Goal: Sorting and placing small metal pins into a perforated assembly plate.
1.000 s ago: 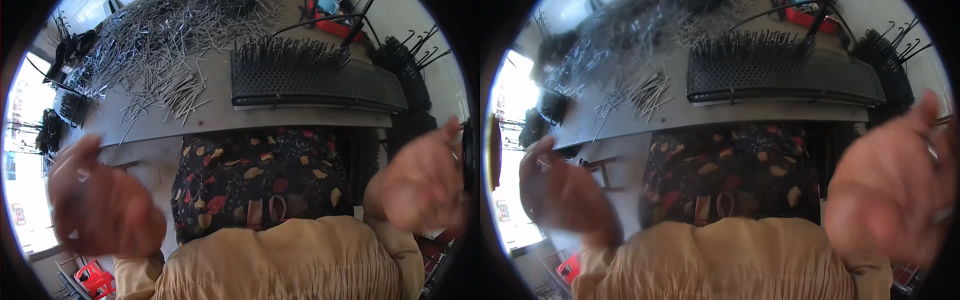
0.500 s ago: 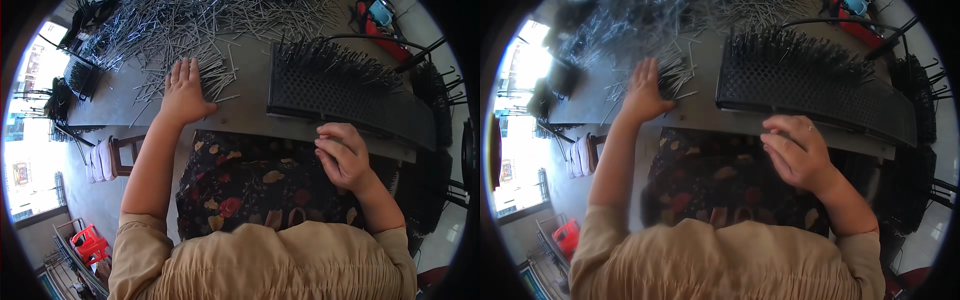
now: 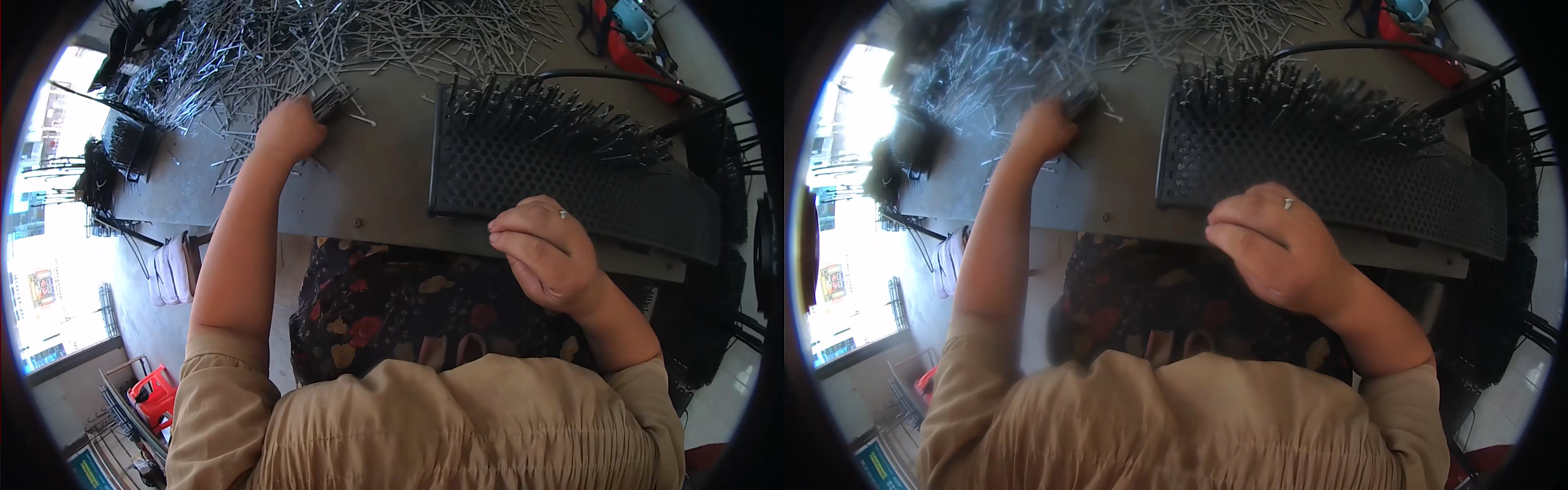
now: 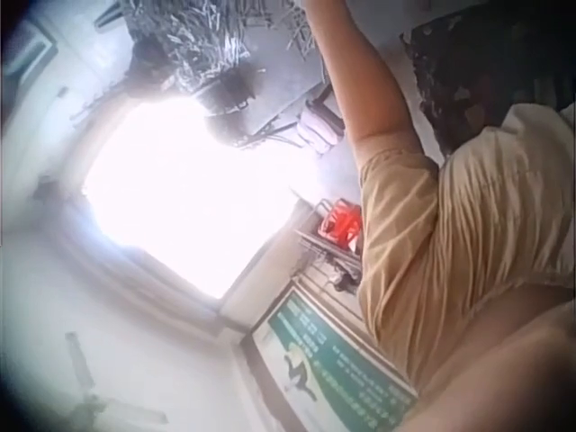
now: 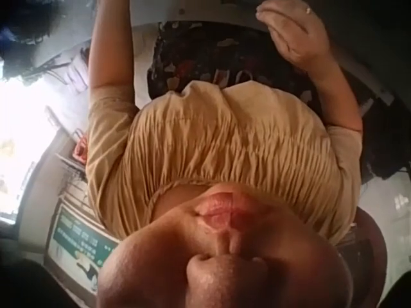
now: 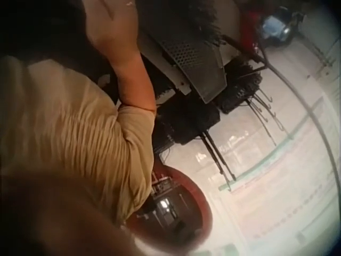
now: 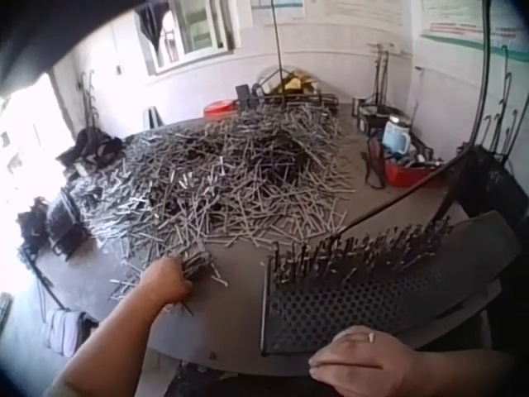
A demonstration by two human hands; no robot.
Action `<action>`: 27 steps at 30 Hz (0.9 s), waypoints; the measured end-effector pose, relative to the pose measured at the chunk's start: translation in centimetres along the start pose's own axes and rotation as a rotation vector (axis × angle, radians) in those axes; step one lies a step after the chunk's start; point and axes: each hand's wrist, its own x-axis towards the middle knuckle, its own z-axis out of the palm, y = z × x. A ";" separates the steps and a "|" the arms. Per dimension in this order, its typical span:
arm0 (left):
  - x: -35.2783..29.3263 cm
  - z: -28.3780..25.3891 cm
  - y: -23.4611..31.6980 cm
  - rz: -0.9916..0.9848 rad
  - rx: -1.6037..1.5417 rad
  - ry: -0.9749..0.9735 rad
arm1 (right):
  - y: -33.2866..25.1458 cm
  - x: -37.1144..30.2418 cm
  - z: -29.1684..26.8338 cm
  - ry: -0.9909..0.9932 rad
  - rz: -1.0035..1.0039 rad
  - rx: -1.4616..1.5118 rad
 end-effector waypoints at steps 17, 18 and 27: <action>-1.1 -1.2 -1.9 -0.018 0.034 0.568 | -2.1 -6.3 -0.4 0.270 0.024 -0.182; -2.2 -1.9 -1.9 -0.025 -0.084 0.675 | -2.4 -6.0 -0.8 0.225 0.029 -0.180; -21.1 2.4 14.7 0.315 -1.704 -0.840 | -3.5 -1.1 1.9 0.486 0.269 0.466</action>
